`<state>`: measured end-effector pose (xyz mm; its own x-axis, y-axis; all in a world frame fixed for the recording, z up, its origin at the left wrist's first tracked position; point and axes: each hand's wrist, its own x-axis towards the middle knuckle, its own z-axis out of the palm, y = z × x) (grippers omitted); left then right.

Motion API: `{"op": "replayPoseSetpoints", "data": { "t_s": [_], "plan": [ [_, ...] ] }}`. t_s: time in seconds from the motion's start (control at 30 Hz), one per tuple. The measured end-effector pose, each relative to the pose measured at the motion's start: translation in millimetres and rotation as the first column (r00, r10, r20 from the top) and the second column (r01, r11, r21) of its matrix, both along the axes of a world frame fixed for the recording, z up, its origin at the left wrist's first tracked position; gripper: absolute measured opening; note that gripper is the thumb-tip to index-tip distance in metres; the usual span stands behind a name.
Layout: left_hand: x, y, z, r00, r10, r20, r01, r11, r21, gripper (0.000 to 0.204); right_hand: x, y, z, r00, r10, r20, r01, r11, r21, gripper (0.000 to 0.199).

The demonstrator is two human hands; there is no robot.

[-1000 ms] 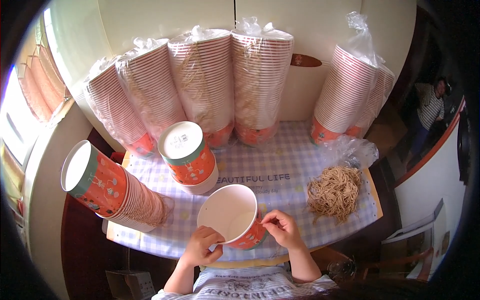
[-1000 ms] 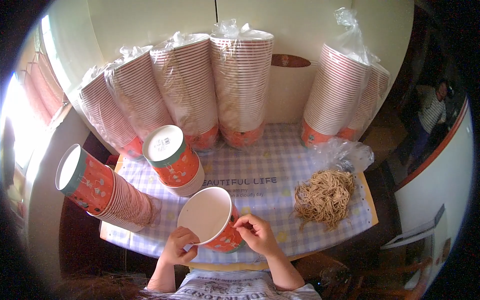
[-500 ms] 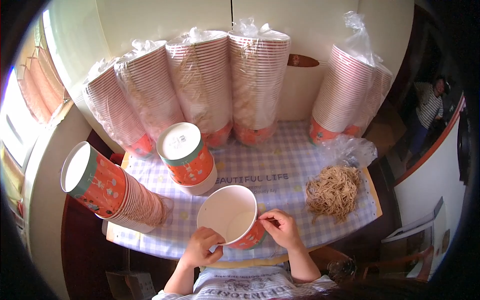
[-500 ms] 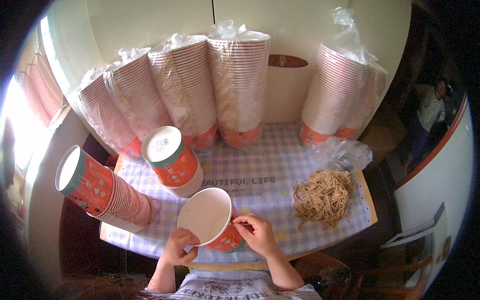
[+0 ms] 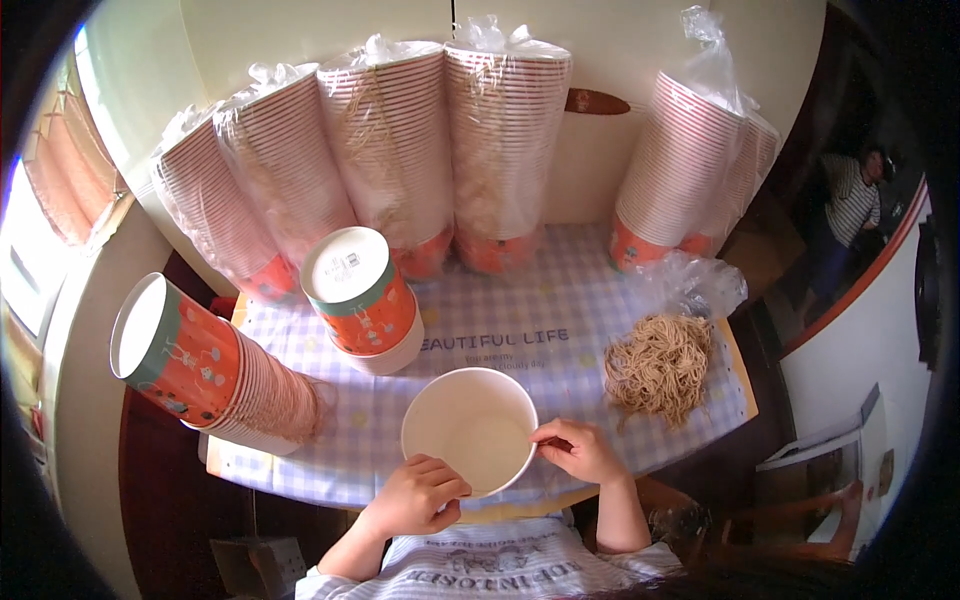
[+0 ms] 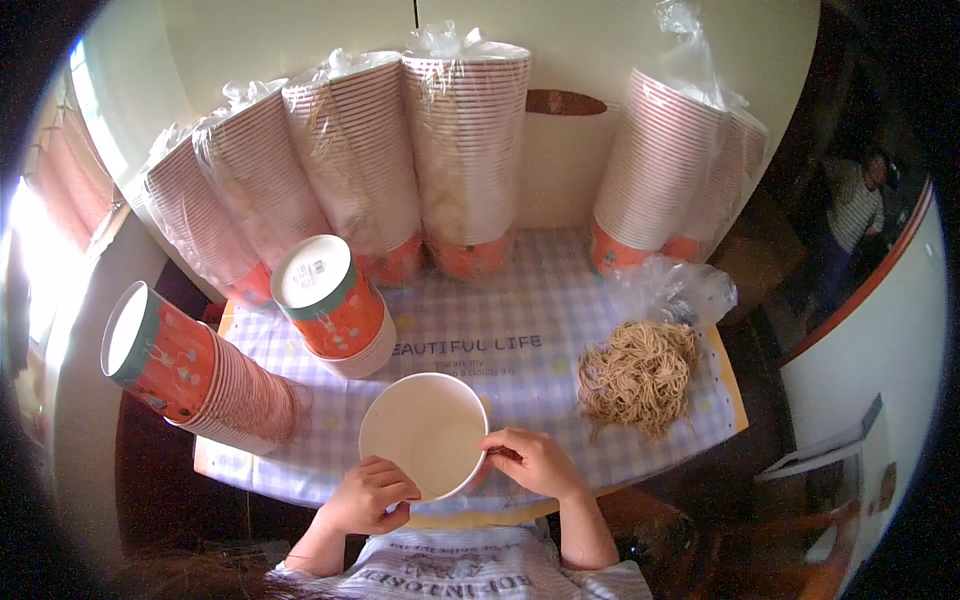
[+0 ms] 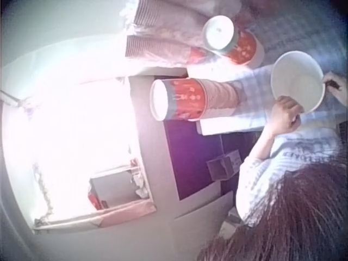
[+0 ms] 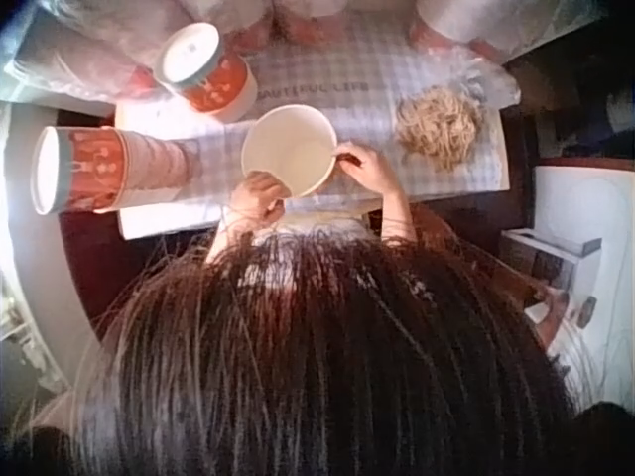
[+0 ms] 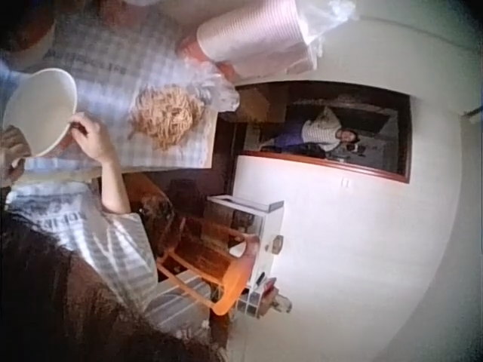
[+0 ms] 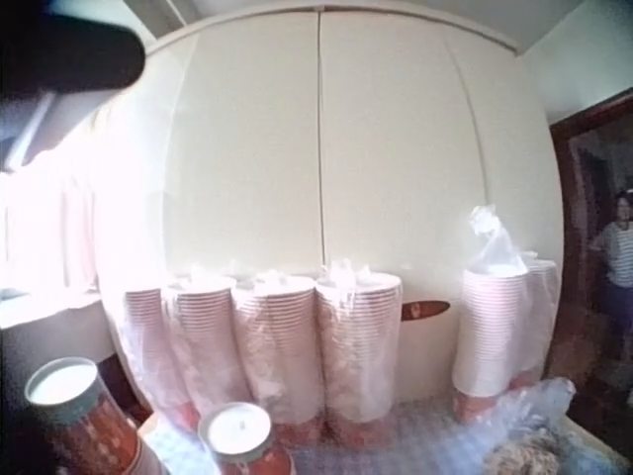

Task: Threading string handles through pre-punched holes in paper bowls or containers.

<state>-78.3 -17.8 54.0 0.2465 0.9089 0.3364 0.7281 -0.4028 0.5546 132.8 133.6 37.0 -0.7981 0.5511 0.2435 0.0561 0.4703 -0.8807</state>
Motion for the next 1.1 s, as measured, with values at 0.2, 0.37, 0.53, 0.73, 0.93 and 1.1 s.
{"op": "replayPoseSetpoints", "data": {
  "t_s": [0.2, 0.37, 0.53, 0.73, 0.93, 1.1],
  "plan": [
    [2.5, 13.4, 4.7, 0.990, -0.136, -0.024, 0.132, 0.984, -0.122, 0.012, 1.1, 4.2, -7.9, 0.997, -0.002, 0.082, -0.015, 0.980, 0.201, 0.018],
    [8.1, 28.7, -3.1, 0.992, -0.068, -0.106, 0.049, 0.984, -0.173, 0.012, -0.9, 2.7, -15.6, 0.999, -0.013, 0.037, 0.007, 0.988, 0.151, 0.017],
    [30.6, 54.8, -3.0, 0.956, -0.031, -0.290, -0.005, 0.992, -0.122, 0.016, -3.1, 3.6, -19.6, 1.000, 0.001, 0.020, -0.004, 0.989, 0.145, 0.018],
    [43.2, 73.6, -12.3, 0.955, -0.028, -0.297, -0.014, 0.991, -0.136, 0.018, -4.7, 4.5, -20.5, 1.000, 0.000, -0.008, 0.001, 0.989, 0.150, 0.017],
    [42.6, 83.2, -5.0, 0.977, 0.045, -0.208, -0.104, 0.955, -0.278, 0.021, -5.4, 15.3, -28.3, 1.000, -0.016, 0.010, 0.015, 0.988, 0.156, 0.021],
    [37.0, 89.2, -9.0, 0.990, 0.103, -0.099, -0.119, 0.976, -0.182, 0.025, -8.9, 24.2, -24.2, 0.999, -0.037, 0.026, 0.033, 0.988, 0.149, 0.026]
  ]
}}
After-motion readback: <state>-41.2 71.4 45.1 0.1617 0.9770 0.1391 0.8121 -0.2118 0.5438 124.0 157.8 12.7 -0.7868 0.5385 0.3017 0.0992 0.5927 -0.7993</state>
